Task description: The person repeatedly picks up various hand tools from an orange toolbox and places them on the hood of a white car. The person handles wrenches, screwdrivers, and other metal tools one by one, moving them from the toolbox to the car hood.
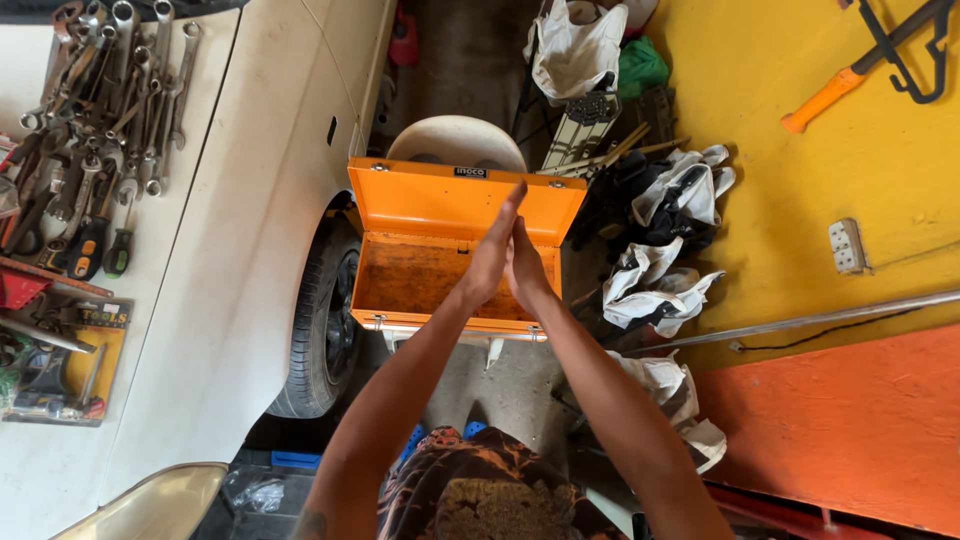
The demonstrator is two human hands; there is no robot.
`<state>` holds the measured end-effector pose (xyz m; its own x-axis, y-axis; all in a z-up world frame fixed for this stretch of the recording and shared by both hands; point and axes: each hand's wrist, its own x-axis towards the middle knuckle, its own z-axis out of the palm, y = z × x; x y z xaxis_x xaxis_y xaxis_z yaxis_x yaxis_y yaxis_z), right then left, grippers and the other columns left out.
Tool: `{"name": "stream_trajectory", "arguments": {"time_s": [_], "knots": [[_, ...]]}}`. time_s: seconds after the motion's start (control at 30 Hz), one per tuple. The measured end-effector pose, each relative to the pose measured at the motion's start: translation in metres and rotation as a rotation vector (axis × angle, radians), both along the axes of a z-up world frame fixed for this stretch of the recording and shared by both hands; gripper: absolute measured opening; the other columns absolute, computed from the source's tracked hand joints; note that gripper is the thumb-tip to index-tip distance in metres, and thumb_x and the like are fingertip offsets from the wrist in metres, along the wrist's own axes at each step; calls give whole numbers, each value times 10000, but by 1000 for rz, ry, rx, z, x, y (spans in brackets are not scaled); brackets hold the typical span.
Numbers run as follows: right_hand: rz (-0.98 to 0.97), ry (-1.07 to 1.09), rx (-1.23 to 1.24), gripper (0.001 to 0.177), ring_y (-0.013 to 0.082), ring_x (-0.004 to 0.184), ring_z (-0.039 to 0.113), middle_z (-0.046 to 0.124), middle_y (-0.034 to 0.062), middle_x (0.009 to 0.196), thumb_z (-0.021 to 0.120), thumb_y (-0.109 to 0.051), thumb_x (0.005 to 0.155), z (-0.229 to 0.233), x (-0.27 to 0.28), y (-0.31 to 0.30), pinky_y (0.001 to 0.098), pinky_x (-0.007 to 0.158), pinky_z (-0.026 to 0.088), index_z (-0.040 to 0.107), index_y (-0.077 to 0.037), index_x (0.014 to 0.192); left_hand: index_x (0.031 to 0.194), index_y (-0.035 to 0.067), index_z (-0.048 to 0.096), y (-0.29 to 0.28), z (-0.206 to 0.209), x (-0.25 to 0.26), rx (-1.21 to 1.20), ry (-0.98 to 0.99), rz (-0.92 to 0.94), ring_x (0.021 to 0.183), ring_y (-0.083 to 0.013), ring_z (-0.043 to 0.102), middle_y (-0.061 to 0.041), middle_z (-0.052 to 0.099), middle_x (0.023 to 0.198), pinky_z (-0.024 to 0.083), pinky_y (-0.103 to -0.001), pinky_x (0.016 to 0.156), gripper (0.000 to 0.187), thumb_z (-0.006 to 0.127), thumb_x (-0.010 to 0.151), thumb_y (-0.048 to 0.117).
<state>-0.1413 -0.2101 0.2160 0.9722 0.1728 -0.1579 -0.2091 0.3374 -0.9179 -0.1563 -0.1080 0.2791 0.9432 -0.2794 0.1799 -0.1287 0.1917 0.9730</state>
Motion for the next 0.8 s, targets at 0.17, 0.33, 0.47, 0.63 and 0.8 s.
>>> {"name": "stream_trajectory", "arguments": {"time_s": [0.17,0.33,0.47,0.63,0.8], "knots": [[10,181,420,597,287,1344,487,491,124,1475,392,-498,1074,-11,18,5,431,1131,405,424,-76,1496,1586,171,383,36,-60,1,843,-276,141,1570,-359,188,-119,282,1691,141,-537,1181,563,361,1063,380],[84,76,28,444,212,1235,627,608,110,1361,584,-323,1017,-48,20,-8,397,1054,504,552,-57,1371,1359,72,620,90,-136,18,685,-278,294,1165,-422,652,-176,631,1341,555,-492,971,379,550,996,157],[129,-8,-521,279,191,964,684,720,89,1052,676,-240,978,-119,16,-28,332,846,553,675,-48,1181,1211,141,703,123,-184,27,929,20,283,999,-420,699,-167,725,1135,561,-506,855,270,589,978,216],[236,-13,-893,184,200,803,702,739,77,846,769,-217,867,-233,13,-50,344,711,550,746,-54,950,1077,142,717,134,-257,30,1067,185,236,969,-419,707,-157,749,1049,570,-524,836,188,649,942,253],[228,-107,-1057,134,265,847,724,750,107,887,752,-175,838,-292,20,-61,389,757,564,727,-73,920,1060,133,685,119,-329,45,1163,180,172,927,-450,687,-199,721,997,552,-561,804,241,697,857,262]]}}
